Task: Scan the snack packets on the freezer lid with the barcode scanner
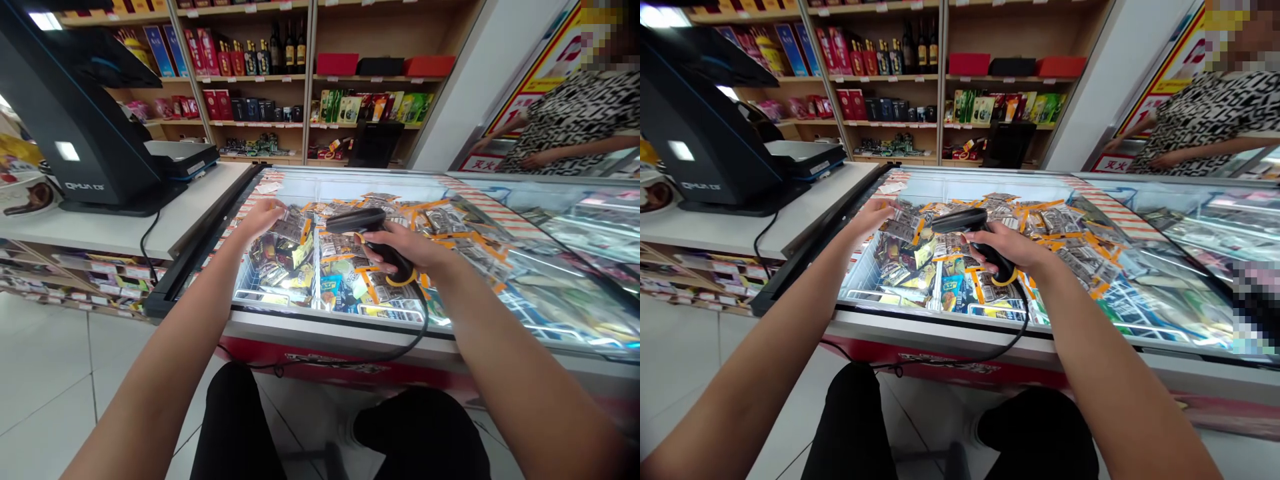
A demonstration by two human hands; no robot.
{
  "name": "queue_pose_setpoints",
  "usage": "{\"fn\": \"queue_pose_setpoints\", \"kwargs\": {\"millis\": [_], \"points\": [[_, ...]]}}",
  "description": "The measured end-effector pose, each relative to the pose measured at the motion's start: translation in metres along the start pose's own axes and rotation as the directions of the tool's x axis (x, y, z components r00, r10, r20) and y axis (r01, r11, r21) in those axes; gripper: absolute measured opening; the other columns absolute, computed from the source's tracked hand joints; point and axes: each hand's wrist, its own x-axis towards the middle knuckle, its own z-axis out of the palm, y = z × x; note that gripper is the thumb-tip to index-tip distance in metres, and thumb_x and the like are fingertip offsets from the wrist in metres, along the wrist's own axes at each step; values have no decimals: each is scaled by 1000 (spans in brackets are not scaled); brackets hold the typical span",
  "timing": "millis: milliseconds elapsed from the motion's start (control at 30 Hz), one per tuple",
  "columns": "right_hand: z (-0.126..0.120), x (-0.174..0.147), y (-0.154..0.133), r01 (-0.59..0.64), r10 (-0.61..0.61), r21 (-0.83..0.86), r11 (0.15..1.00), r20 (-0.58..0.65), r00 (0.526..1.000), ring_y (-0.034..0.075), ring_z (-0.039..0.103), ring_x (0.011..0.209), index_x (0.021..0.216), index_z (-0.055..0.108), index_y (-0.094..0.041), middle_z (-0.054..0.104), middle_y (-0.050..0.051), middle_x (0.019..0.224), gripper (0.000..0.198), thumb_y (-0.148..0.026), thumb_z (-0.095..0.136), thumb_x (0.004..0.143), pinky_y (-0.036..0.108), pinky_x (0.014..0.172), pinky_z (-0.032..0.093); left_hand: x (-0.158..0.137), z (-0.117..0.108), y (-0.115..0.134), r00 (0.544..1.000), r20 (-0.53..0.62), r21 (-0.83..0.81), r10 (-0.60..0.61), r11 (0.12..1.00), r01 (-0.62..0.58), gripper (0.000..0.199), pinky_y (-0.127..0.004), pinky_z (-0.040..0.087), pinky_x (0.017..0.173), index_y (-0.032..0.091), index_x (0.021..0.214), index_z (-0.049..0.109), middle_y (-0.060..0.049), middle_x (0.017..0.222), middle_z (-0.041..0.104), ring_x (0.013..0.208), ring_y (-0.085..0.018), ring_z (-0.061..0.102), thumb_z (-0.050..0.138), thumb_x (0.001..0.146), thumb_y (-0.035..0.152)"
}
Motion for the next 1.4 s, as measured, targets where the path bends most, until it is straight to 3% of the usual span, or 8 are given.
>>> {"fn": "queue_pose_setpoints", "kwargs": {"millis": [167,300,500,600,733,1100,1267,1400], "points": [[3,-5,-5,36,-35,-13,999,50,998,10,43,40,94,61,-22,56,-2,62,33,-48,80,91,25,35,33,-18,-2,19,955,261,112,142,978,-176,39,-30,36,58,22,108,63,3,72,47,62,-16,46,69,69,25],[3,-4,-4,54,-54,-4,999,23,998,10,46,41,92,58,-23,56,-2,63,34,-47,81,90,24,36,34,-26,0,26,940,316,222,128,953,-205,54,-32,44,65,22,119,63,1,83,53,70,-18,53,74,67,24],[-1,-4,-2,28,-27,-90,996,11,1000,10,44,39,94,62,-22,54,-1,60,30,-46,80,91,25,35,34,-22,-3,24,928,305,185,214,943,-278,53,-36,51,85,20,123,65,-3,104,64,93,-23,63,68,71,31],[-4,-5,-1,8,-5,-96,995,29,1000,10,45,39,90,60,-23,55,-1,61,31,-46,79,91,26,34,33,-20,-4,22,915,305,179,262,928,-326,50,-37,50,89,20,120,68,-4,107,66,98,-25,63,65,71,29],[-8,-6,1,-64,69,-108,992,47,996,10,46,39,88,59,-23,55,-1,62,33,-48,79,91,25,33,33,-17,-3,19,934,242,140,264,943,-303,50,-35,51,88,19,119,70,-6,111,67,104,-27,64,62,70,28],[-7,-9,-2,-82,86,-95,992,41,995,9,47,41,89,55,-22,55,-2,63,36,-49,79,93,24,35,35,-19,-3,19,936,259,195,239,936,-293,50,-33,47,76,19,122,69,-2,96,65,82,-21,60,62,74,29],[-8,-9,-1,-85,91,-122,989,45,995,9,47,40,89,56,-21,55,-2,62,34,-48,76,95,24,36,35,-18,-3,18,935,272,172,227,945,-279,49,-33,49,79,19,122,68,-4,107,69,88,-21,64,61,74,29],[-9,-6,-1,-42,42,-95,995,3,999,10,47,40,94,57,-22,56,-1,64,33,-47,79,92,25,37,35,-16,-6,19,966,169,241,197,942,-234,38,-33,49,78,18,110,72,-5,101,71,85,-21,65,56,78,31]]}}
